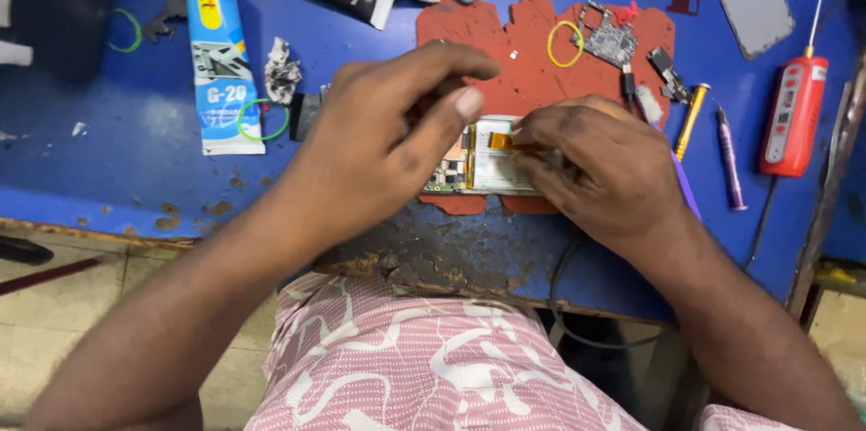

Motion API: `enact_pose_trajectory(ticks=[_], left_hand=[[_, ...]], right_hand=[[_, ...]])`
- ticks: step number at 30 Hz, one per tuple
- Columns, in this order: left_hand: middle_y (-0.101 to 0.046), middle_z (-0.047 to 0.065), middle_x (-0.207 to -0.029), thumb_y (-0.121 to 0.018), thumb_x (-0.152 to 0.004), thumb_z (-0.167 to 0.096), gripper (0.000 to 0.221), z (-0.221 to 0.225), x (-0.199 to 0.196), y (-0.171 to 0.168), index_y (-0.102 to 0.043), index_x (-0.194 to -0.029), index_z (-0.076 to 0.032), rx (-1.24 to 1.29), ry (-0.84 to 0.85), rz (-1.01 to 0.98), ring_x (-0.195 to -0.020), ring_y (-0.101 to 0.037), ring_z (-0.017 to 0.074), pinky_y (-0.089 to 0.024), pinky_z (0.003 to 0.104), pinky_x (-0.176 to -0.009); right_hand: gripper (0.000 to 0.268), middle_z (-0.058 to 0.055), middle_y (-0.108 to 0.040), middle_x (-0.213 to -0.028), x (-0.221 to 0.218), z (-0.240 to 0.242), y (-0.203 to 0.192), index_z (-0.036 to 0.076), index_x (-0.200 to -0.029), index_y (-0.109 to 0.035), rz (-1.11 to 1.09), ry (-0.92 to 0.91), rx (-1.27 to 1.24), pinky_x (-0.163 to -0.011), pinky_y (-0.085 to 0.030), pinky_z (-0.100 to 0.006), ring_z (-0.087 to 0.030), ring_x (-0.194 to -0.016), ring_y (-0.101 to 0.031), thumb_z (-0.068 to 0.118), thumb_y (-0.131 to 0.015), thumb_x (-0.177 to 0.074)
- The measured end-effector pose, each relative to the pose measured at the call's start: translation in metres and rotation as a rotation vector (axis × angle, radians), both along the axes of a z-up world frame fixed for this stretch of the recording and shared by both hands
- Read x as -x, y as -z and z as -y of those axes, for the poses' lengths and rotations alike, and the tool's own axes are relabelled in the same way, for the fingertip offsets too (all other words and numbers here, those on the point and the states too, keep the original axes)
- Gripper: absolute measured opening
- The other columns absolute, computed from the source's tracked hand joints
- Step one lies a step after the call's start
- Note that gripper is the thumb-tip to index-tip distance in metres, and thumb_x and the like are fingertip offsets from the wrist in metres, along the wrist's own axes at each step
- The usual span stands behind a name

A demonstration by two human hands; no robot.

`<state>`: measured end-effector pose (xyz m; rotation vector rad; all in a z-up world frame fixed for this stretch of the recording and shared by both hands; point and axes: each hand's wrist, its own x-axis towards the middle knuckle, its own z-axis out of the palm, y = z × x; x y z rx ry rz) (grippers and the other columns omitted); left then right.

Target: The person reassembles a smartphone by connecting the battery and placing the back cover. They then plug in a charging cable to test the device, which powers on and displays the lock screen. Finally, the person uses a small brush to clean the exposed motherboard components on the workbench.

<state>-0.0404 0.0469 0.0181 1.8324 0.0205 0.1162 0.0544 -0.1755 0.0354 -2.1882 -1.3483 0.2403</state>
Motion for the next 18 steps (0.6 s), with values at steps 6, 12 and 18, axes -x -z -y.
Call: enact_pose_trajectory(ticks=[6, 12, 18], left_hand=[[-0.068, 0.015, -0.114, -0.065, -0.101, -0.007, 0.025, 0.005, 0.045, 0.014, -0.064, -0.125, 0.0, -0.271, -0.068, 0.169, -0.105, -0.067, 0.0293, -0.054, 0.04, -0.093], [-0.052, 0.015, -0.14, -0.074, -0.087, -0.013, 0.041, 0.017, 0.052, 0.026, -0.068, -0.126, -0.003, -0.572, 0.038, 0.162, -0.131, -0.046, 0.0366, -0.039, 0.053, -0.105], [-0.043, 0.014, -0.148, -0.079, -0.085, -0.026, 0.045, 0.021, 0.049, 0.033, -0.07, -0.126, -0.009, -0.674, 0.071, 0.148, -0.135, -0.037, 0.0373, -0.031, 0.059, -0.103]], right_hand=[[0.018, -0.01, -0.075, -0.104, -0.002, -0.005, 0.012, 0.003, -0.102, -0.074, 0.031, -0.085, -0.002, -0.079, -0.059, -0.035, -0.024, -0.093, -0.073, 0.005, -0.084, -0.086], [0.022, -0.008, -0.075, -0.104, 0.0, -0.007, 0.012, 0.006, -0.105, -0.078, 0.103, -0.1, 0.037, -0.077, -0.059, -0.034, -0.024, -0.094, -0.073, 0.005, -0.082, -0.083], [0.022, -0.008, -0.076, -0.103, 0.001, -0.008, 0.009, 0.007, -0.105, -0.079, 0.138, -0.106, 0.053, -0.073, -0.058, -0.034, -0.023, -0.092, -0.072, 0.004, -0.081, -0.083]])
